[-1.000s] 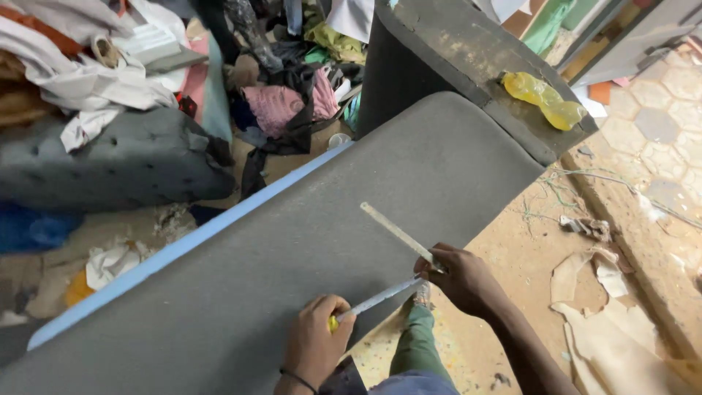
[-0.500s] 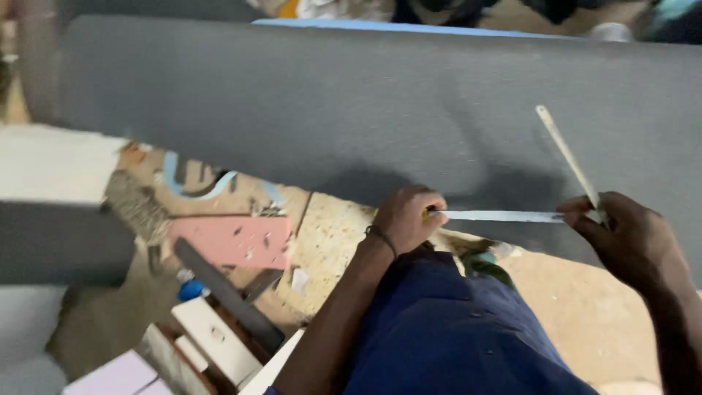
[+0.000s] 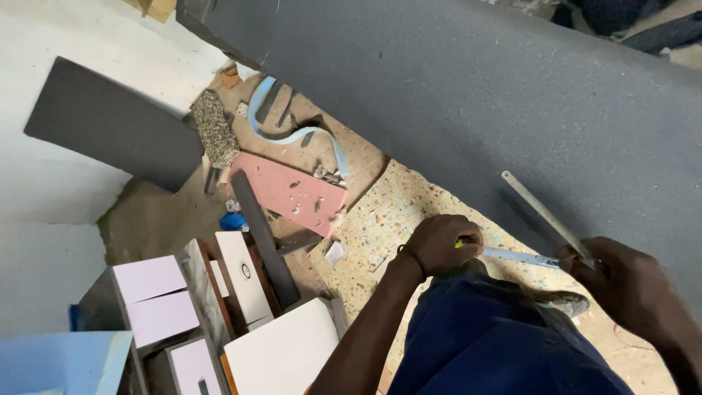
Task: The person applies a liquid from a yellow plastic bottle onto a dark foam piece. They then use a metal ruler and a pencil to measure and mark lines on a large, light-blue foam cushion, preparing it for cutting.
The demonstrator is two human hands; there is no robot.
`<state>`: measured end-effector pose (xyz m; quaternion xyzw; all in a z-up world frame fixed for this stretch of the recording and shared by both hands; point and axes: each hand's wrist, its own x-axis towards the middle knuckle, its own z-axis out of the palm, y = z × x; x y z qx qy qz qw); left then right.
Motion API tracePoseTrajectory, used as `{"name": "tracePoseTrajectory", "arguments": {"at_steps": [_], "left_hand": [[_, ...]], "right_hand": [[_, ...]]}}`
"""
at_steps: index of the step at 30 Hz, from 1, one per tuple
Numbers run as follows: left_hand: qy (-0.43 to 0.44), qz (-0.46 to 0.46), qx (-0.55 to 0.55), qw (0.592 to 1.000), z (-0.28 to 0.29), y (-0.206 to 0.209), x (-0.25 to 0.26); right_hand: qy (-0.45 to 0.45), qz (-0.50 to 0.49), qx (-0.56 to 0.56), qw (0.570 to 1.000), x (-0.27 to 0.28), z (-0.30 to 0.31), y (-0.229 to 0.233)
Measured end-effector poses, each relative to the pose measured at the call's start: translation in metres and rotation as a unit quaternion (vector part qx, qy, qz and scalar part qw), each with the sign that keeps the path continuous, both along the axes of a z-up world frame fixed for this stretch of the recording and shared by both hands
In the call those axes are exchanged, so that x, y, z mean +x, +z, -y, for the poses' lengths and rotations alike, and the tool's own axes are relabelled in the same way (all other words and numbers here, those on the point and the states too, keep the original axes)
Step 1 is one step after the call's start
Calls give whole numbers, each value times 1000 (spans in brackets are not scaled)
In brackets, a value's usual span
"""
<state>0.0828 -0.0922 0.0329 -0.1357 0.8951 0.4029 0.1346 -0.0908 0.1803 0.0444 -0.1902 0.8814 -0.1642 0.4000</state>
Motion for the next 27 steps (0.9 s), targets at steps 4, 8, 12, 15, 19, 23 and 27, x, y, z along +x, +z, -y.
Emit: {"name": "tracePoseTrajectory", "arguments": {"at_steps": [4, 8, 12, 15, 19, 23, 27], "left_hand": [[20, -33, 6, 999, 33, -5, 7], [-6, -84, -9, 996, 61, -40, 9], [-70, -133, 3, 989, 51, -30, -15], [-137, -172, 35, 975, 29, -11, -41], [-241, -101, 43, 964, -22, -2, -74], [-306, -116, 32, 944, -90, 0, -96], [-323, -108, 20, 940, -178, -1, -120]], "right_hand": [[-24, -46, -43, 998, 5, 26, -29], [-133, -22, -46, 990, 26, 62, 26], [-212, -78, -109, 968, 44, 41, 33], [-273, -107, -107, 950, 59, 10, 33], [-386, -160, -144, 897, 97, -67, -10], [-454, -159, -170, 860, 115, -122, 2], [-501, -139, -205, 829, 117, -211, -18]]}}
